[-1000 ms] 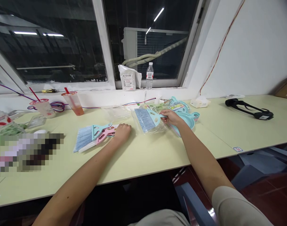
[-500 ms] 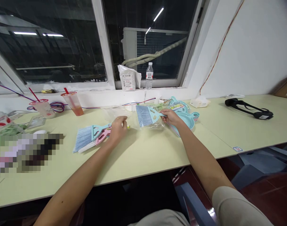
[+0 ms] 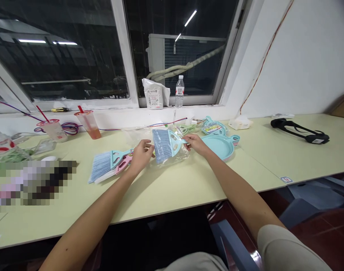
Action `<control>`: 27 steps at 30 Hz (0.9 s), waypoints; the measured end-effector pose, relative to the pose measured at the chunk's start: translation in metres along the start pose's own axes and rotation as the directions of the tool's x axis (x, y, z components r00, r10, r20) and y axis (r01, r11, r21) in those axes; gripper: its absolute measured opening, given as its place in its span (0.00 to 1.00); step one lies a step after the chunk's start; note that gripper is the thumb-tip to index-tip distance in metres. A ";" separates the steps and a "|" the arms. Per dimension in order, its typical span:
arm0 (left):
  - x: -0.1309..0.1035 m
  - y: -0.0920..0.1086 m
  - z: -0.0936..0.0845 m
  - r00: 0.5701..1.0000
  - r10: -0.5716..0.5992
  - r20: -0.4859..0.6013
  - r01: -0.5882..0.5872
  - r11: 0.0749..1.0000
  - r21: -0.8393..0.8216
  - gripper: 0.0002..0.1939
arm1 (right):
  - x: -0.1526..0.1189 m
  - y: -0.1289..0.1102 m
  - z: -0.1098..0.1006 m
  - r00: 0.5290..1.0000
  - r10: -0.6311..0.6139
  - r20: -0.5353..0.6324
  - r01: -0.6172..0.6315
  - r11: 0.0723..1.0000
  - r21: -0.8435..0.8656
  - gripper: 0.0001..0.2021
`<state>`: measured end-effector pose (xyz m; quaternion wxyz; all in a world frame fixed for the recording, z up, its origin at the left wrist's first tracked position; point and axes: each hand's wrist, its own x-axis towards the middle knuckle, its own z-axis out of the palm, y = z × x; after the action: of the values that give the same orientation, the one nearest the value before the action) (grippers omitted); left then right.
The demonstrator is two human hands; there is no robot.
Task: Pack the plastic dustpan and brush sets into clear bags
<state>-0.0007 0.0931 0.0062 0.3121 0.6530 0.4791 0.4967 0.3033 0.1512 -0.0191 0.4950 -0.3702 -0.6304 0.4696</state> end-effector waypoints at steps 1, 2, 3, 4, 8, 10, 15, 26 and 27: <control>0.002 0.001 -0.001 0.999 -0.050 0.011 0.051 0.995 -0.082 0.17 | 0.000 0.001 0.003 1.000 0.005 -0.003 -0.005 1.000 -0.009 0.23; 0.004 0.001 -0.002 0.996 -0.089 0.017 0.090 0.984 -0.157 0.17 | 0.000 0.002 0.006 1.000 0.012 -0.006 -0.012 1.000 -0.016 0.22; 0.005 0.002 -0.002 0.993 -0.120 0.014 0.120 0.967 -0.223 0.17 | 0.000 0.002 0.009 1.000 0.020 -0.010 -0.020 1.000 -0.017 0.22; 0.006 0.003 -0.003 0.989 -0.146 0.008 0.143 0.949 -0.280 0.18 | 0.000 0.002 0.012 1.000 0.026 -0.014 -0.026 1.000 -0.009 0.22; 0.008 0.004 -0.006 0.980 -0.192 0.054 0.198 0.893 -0.404 0.22 | -0.002 0.000 0.029 0.997 0.055 -0.050 -0.049 0.991 0.124 0.19; 0.008 0.003 -0.007 0.982 -0.176 0.064 0.186 0.884 -0.429 0.22 | -0.006 -0.003 0.037 0.993 0.112 -0.031 -0.102 0.968 0.229 0.18; 0.011 0.000 -0.010 0.987 -0.160 -0.012 0.138 0.887 -0.441 0.22 | -0.013 -0.010 0.043 0.966 0.218 0.137 -0.251 0.915 0.315 0.33; 0.034 0.006 -0.056 0.839 -0.250 -0.483 -0.120 0.781 -0.613 0.11 | -0.007 -0.003 0.005 0.891 0.454 0.008 -0.452 0.884 0.116 0.31; 0.035 0.008 -0.060 0.826 -0.266 -0.497 -0.142 0.754 -0.641 0.11 | -0.007 -0.002 0.004 0.869 0.495 0.014 -0.496 0.868 0.040 0.34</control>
<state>-0.0531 0.1190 0.0438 0.3823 0.3097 0.3672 0.7894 0.3013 0.1429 -0.0196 0.3647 -0.5084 -0.5052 0.5944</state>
